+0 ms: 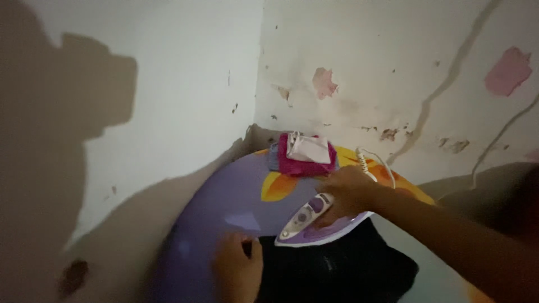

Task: The recorder is ironing white and black clothes on an ironing board.

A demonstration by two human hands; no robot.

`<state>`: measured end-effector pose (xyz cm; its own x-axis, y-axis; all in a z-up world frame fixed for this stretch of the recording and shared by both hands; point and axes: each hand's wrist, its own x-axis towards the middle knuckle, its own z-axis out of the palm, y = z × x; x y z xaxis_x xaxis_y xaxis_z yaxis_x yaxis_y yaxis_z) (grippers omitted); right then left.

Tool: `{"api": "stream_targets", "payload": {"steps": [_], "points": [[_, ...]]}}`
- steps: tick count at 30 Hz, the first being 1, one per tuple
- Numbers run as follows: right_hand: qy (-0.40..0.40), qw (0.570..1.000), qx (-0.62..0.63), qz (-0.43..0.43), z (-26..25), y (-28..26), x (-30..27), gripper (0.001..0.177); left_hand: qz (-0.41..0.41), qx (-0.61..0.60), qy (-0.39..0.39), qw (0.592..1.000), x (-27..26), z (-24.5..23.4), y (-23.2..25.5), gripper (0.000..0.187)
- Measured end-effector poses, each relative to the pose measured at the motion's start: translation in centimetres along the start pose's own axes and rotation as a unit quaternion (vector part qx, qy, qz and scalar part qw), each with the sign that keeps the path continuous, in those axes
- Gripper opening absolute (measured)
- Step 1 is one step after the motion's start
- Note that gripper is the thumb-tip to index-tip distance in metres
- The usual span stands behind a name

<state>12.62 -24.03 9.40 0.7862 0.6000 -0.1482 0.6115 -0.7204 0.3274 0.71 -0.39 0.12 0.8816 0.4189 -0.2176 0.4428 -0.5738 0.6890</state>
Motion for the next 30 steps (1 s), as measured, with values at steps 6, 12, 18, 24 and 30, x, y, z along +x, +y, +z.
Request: {"api": "stream_targets", "payload": {"steps": [6,12,18,24,30], "points": [[-0.044,0.998,0.025,0.029,-0.3,1.2,1.0,0.082,0.116,0.016,0.030,0.993,0.5,0.1,-1.2,0.021],[-0.043,0.997,0.061,-0.017,-0.5,2.4,-1.3,0.062,0.117,0.063,0.083,0.988,3.4,4.3,-3.1,0.020],[0.076,0.996,0.044,-0.028,1.8,0.3,0.2,0.081,0.044,0.073,0.023,0.996,1.6,2.3,-1.4,0.018],[-0.029,0.998,0.004,-0.052,-0.6,0.4,0.0,0.084,0.059,0.001,0.096,0.994,2.0,3.1,-2.8,0.024],[0.038,0.997,0.037,-0.050,0.7,3.2,-0.9,0.083,0.108,-0.066,0.133,0.983,1.7,3.2,-3.8,0.029]]}}
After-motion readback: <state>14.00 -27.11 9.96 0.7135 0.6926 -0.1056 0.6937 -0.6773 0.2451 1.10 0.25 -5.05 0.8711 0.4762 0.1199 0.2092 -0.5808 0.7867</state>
